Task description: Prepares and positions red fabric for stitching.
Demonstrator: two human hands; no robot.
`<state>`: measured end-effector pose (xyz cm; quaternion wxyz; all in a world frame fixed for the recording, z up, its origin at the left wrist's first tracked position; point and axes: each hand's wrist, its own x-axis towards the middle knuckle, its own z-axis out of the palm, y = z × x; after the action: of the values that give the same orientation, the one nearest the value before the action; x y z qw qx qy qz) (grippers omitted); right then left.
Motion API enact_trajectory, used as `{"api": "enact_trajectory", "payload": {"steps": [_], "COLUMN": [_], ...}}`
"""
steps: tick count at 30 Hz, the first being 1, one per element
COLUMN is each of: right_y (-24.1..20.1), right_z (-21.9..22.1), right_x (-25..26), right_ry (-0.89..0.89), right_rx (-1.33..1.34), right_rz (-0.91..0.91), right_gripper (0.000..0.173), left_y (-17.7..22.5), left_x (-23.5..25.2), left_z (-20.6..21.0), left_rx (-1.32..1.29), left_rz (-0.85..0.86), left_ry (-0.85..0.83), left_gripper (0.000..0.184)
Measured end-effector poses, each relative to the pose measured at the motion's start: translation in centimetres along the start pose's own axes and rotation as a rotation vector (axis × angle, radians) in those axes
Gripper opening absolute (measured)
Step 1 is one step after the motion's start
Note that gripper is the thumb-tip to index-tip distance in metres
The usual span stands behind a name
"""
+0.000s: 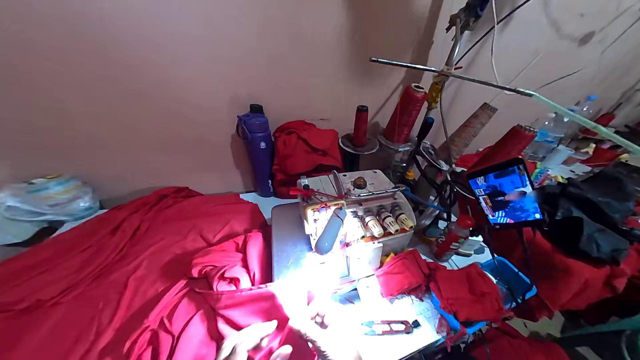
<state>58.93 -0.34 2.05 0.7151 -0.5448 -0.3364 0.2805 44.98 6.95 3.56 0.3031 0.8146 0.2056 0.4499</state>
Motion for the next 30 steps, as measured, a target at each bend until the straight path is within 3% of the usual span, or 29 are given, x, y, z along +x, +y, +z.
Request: {"api": "enact_trajectory", "payload": {"steps": [2, 5, 7, 12, 15, 19, 23, 27, 30], "right_y": [0.9, 1.5, 1.8, 1.3, 1.7, 2.5, 2.2, 1.6, 0.5], "right_z": [0.1, 0.4, 0.4, -0.6, -1.6, -2.1, -2.8, -4.9, -6.9], "right_x": [0.2, 0.5, 0.5, -0.1, 0.4, 1.0, 0.5, -1.5, -4.1], "right_ry": [0.001, -0.001, 0.004, 0.008, 0.146, 0.24, 0.187, 0.156, 0.121], "right_rx": [0.068, 0.121, 0.155, 0.1, -0.152, -0.44, -0.486, -0.505, -0.521], "right_rz": [-0.02, -0.024, -0.024, 0.002, -0.058, -0.183, -0.162, -0.247, -0.232], "right_gripper": [0.014, 0.02, 0.02, 0.017, 0.015, 0.022, 0.021, 0.018, 0.014], "left_y": [-0.7, -1.3, -1.3, -1.8, -3.8, -6.4, -6.0, -3.1, 0.4], "left_x": [0.5, 0.4, 0.4, 2.7, 4.8, 6.0, 5.5, 5.1, 4.3], "left_z": [0.8, 2.6, 3.0, 1.9, 2.2, 4.1, 4.7, 4.4, 6.5], "left_rx": [-0.097, -0.314, -0.344, -0.137, 0.145, 0.21, 0.203, 0.327, 0.276], "left_rz": [-0.092, -0.202, -0.214, -0.221, -0.231, -0.311, -0.248, -0.069, 0.114], "left_ry": [-0.1, -0.007, 0.041, 0.168, 0.234, 0.105, 0.221, 0.389, 0.35], "left_gripper": [0.04, 0.014, 0.009, 0.02, 0.024, 0.027, 0.02, 0.028, 0.016]}}
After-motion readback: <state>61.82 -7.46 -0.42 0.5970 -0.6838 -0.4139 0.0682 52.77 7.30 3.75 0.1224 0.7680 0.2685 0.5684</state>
